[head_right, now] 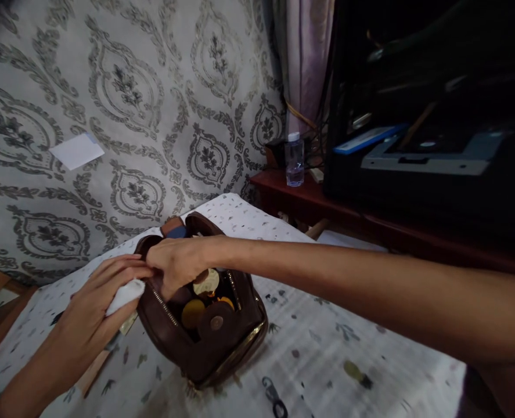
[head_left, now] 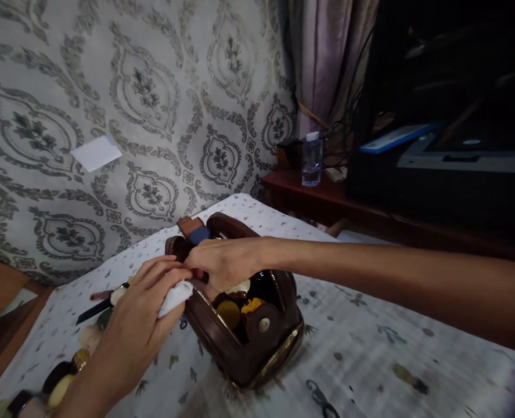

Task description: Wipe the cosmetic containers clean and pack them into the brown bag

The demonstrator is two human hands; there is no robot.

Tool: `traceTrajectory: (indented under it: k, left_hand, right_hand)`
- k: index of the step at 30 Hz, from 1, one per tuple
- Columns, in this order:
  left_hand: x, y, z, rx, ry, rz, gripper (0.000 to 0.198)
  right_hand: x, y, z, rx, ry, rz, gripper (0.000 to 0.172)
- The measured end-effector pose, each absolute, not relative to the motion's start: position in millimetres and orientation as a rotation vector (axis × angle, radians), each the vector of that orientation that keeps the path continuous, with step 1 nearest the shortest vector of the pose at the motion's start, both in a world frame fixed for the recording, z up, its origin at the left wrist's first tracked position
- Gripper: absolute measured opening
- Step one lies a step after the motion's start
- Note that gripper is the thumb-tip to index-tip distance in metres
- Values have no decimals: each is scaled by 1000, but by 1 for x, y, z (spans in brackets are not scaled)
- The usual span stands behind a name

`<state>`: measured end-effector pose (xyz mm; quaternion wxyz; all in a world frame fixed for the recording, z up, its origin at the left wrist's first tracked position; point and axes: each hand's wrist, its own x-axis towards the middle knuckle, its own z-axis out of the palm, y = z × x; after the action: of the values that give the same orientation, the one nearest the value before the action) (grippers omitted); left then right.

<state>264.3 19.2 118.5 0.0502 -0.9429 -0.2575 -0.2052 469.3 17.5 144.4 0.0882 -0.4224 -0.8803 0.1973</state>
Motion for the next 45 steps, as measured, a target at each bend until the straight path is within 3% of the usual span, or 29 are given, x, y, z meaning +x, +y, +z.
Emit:
traceTrajectory:
  k: [6,18,21,25,28,32,39,45]
  left_hand:
    - [260,18,106,-2815,-805,-800,26]
    - [259,18,93,-2706,-885,-1033,23]
    - [258,19,91,-2694,-870,-1026,24]
    - [258,19,90,-2682,-846,-997,24]
    - [260,18,90,-2680,-858,-970,23]
    - [262,18,91,-2683,-859,-953,23]
    - [262,17,93,-2705,-846,-923,26]
    - [264,15,96,-2746,-853,-888,28]
  right_hand:
    - [470,14,140,-1328,-2617,468,25]
    - [471,38,143,-1409,-2261,394,9]
    - [465,47,145,-1452,-2196,509,9]
    - [453,55,142,-1514,-2233,531,13]
    - [447,59,138,-1534,-2235,340,26]
    - [448,63,136,-1552,-2244,361,38]
    - [456,62,141,-1559,-2283,468,25]
    - [467,54,149,-1657,-2162,274,34]
